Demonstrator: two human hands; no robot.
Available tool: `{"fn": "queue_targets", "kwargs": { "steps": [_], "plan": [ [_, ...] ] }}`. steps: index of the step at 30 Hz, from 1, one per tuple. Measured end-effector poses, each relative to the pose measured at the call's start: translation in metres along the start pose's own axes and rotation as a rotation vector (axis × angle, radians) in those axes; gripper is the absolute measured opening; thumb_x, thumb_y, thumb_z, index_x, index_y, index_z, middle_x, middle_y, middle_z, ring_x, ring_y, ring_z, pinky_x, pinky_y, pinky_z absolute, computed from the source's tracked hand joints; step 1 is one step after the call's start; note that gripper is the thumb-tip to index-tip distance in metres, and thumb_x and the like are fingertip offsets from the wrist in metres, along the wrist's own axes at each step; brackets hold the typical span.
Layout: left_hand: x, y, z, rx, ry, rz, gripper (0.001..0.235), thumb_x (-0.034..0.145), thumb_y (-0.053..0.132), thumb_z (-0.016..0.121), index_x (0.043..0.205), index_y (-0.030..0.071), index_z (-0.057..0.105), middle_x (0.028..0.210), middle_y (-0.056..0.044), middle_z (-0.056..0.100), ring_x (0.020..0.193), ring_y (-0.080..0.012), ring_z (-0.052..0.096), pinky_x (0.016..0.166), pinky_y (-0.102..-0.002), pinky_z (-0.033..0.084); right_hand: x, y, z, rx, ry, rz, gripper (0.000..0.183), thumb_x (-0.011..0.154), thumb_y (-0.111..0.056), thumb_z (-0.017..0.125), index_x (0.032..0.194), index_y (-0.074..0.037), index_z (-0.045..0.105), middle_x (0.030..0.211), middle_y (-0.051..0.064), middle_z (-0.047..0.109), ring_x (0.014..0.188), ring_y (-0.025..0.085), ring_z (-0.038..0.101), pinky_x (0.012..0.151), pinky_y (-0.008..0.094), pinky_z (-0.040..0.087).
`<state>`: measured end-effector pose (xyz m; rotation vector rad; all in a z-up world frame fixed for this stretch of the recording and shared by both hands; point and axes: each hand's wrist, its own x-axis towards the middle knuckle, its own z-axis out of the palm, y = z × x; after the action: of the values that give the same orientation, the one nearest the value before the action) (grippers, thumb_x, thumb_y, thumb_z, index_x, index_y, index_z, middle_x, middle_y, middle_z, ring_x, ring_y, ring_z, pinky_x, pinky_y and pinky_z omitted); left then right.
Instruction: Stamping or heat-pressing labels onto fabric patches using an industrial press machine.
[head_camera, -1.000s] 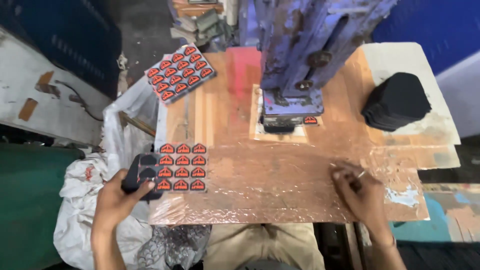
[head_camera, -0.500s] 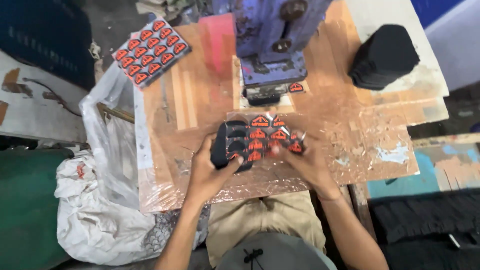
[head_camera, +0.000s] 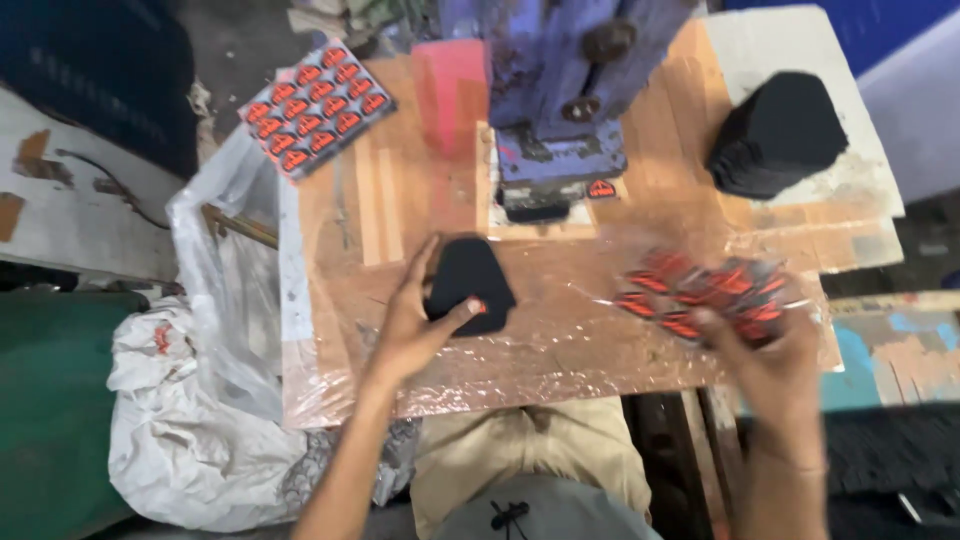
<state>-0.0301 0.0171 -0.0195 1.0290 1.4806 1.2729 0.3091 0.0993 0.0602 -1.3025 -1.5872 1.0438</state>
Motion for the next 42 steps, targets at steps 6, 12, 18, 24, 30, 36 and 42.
{"fn": "queue_targets", "kwargs": {
  "steps": [6, 12, 18, 24, 30, 36, 42],
  "plan": [
    [-0.043, 0.025, -0.073, 0.284, 0.29, 0.37, 0.086, 0.083, -0.001, 0.075, 0.16, 0.0, 0.038, 0.159, -0.021, 0.051, 0.142, -0.0293, 0.051, 0.117, -0.04, 0.038, 0.046, 0.159, -0.081, -0.047, -0.021, 0.296, 0.043, 0.097, -0.008, 0.073, 0.135, 0.005, 0.059, 0.101, 0.011, 0.072, 0.075, 0.015, 0.064, 0.057, 0.031, 0.051],
    [-0.056, -0.173, -0.265, 0.07, 0.641, -0.165, 0.071, 0.086, 0.018, 0.077, 0.15, 0.004, 0.048, 0.129, -0.015, 0.069, 0.113, -0.0242, 0.068, 0.098, -0.038, 0.053, 0.054, 0.153, -0.06, 0.006, 0.116, 0.19, 0.039, 0.101, -0.017, 0.073, 0.132, 0.005, 0.064, 0.103, 0.008, 0.072, 0.076, 0.01, 0.063, 0.057, 0.026, 0.051],
    [-0.027, -0.018, -0.151, 0.653, 0.836, 0.335, 0.073, 0.088, 0.021, 0.081, 0.147, -0.005, 0.049, 0.126, -0.024, 0.069, 0.113, -0.0284, 0.067, 0.097, -0.041, 0.054, 0.052, 0.131, -0.043, -0.122, 0.168, 0.13, 0.041, 0.099, -0.015, 0.075, 0.132, 0.008, 0.065, 0.096, 0.01, 0.073, 0.072, 0.011, 0.063, 0.056, 0.025, 0.052],
    [0.074, 0.008, -0.012, 0.187, 0.048, 0.027, 0.105, 0.079, 0.027, 0.087, 0.158, 0.005, 0.021, 0.13, -0.013, 0.066, 0.1, -0.0198, 0.073, 0.089, -0.035, 0.059, 0.056, 0.16, -0.061, -0.078, 0.128, 0.041, 0.043, 0.1, -0.013, 0.073, 0.137, 0.007, 0.063, 0.098, 0.006, 0.073, 0.077, 0.008, 0.063, 0.065, 0.023, 0.052],
    [0.155, -0.047, 0.052, -0.171, -0.098, 0.426, 0.082, 0.078, 0.013, 0.091, 0.145, -0.001, 0.047, 0.128, -0.016, 0.067, 0.119, -0.022, 0.066, 0.102, -0.037, 0.058, 0.046, 0.124, -0.096, -0.693, 0.21, -0.166, 0.055, 0.098, -0.022, 0.078, 0.145, 0.002, 0.062, 0.107, 0.018, 0.074, 0.094, 0.028, 0.074, 0.081, 0.037, 0.057],
    [0.156, -0.036, 0.063, 0.425, 0.022, 0.276, 0.055, 0.079, 0.004, 0.09, 0.129, 0.009, 0.067, 0.121, -0.008, 0.08, 0.116, -0.0167, 0.076, 0.105, -0.035, 0.059, 0.114, 0.019, -0.084, -0.877, 0.166, -0.637, 0.056, 0.092, -0.023, 0.082, 0.138, 0.004, 0.064, 0.14, 0.025, 0.065, 0.13, 0.044, 0.06, 0.108, 0.049, 0.049],
    [0.057, 0.028, -0.01, 0.039, -0.154, 0.26, 0.105, 0.068, -0.014, 0.078, 0.156, 0.005, 0.026, 0.145, -0.012, 0.054, 0.133, -0.0233, 0.056, 0.109, -0.037, 0.047, 0.181, 0.043, -0.095, -0.847, -0.118, -0.596, 0.044, 0.086, -0.02, 0.083, 0.126, -0.007, 0.073, 0.135, 0.018, 0.069, 0.112, 0.036, 0.069, 0.097, 0.042, 0.055]
  ]
}}
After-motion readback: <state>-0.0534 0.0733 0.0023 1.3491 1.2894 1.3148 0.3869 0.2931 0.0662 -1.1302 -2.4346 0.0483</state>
